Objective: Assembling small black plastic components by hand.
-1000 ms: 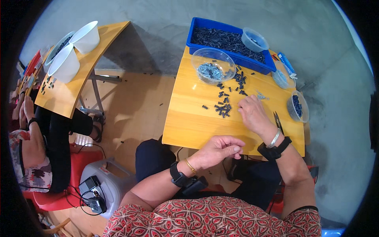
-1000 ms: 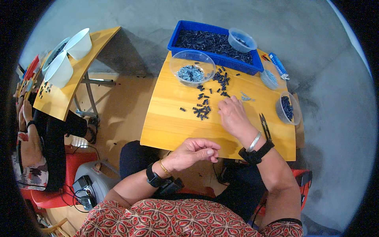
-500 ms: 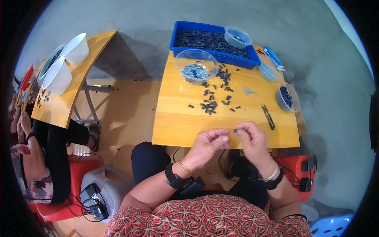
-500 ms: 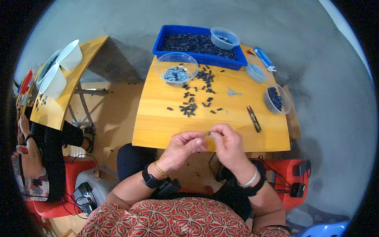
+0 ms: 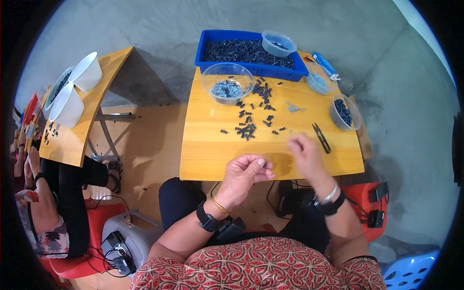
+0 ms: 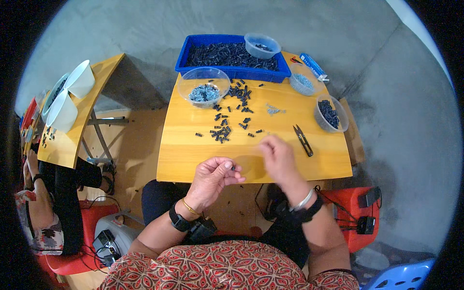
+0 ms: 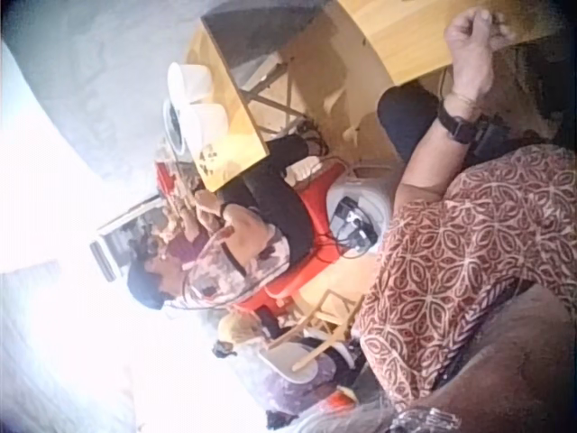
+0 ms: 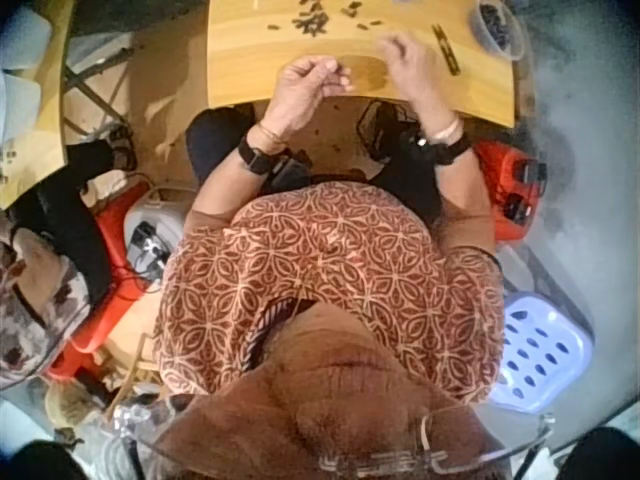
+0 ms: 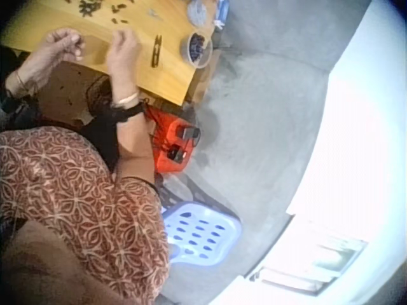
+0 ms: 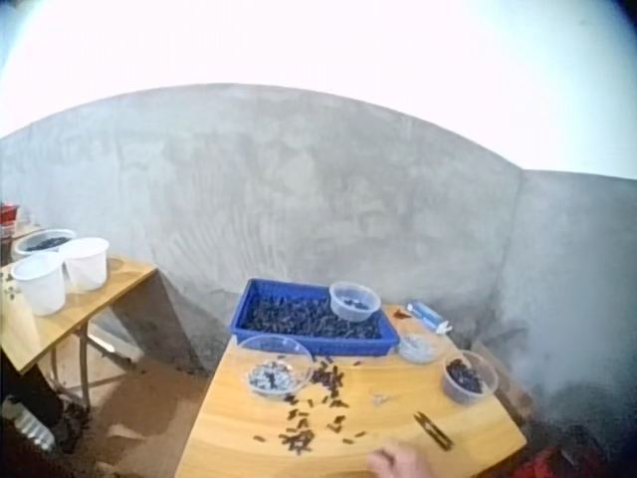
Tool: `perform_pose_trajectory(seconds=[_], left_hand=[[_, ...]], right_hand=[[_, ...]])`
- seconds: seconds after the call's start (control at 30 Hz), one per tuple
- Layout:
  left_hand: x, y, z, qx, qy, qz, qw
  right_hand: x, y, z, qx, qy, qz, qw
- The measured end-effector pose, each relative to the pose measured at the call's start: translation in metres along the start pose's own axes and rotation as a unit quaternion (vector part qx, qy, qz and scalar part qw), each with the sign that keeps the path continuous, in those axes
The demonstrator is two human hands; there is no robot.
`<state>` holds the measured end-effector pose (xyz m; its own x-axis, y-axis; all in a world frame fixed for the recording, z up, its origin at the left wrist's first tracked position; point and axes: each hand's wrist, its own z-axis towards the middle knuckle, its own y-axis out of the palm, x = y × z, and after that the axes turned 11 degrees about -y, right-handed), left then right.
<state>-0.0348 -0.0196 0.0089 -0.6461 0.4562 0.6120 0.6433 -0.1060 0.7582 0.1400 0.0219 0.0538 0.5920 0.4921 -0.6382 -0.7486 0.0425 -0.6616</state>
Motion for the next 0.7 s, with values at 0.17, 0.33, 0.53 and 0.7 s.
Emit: perform_pose_trajectory(seconds=[0.17,0.33,0.53,0.7], left_hand=[[0.004,-0.002,0.000,-0.029,-0.024,0.026,0.999],[0.005,-0.007,0.000,-0.059,-0.018,-0.009,0.998],[0.003,-0.006,0.002,-0.076,-0.019,0.014,0.997],[0.006,-0.002,-0.005,-0.051,0.021,0.074,0.996]], right_hand=[[0.058,-0.018,0.034,-0.041,0.009,-0.130,0.991],[0.062,-0.005,0.043,-0.091,-0.002,-0.158,0.983],[0.064,-0.005,0.039,-0.139,-0.057,-0.262,0.953],[0.020,-0.019,0.014,-0.085,-0.018,-0.087,0.992]])
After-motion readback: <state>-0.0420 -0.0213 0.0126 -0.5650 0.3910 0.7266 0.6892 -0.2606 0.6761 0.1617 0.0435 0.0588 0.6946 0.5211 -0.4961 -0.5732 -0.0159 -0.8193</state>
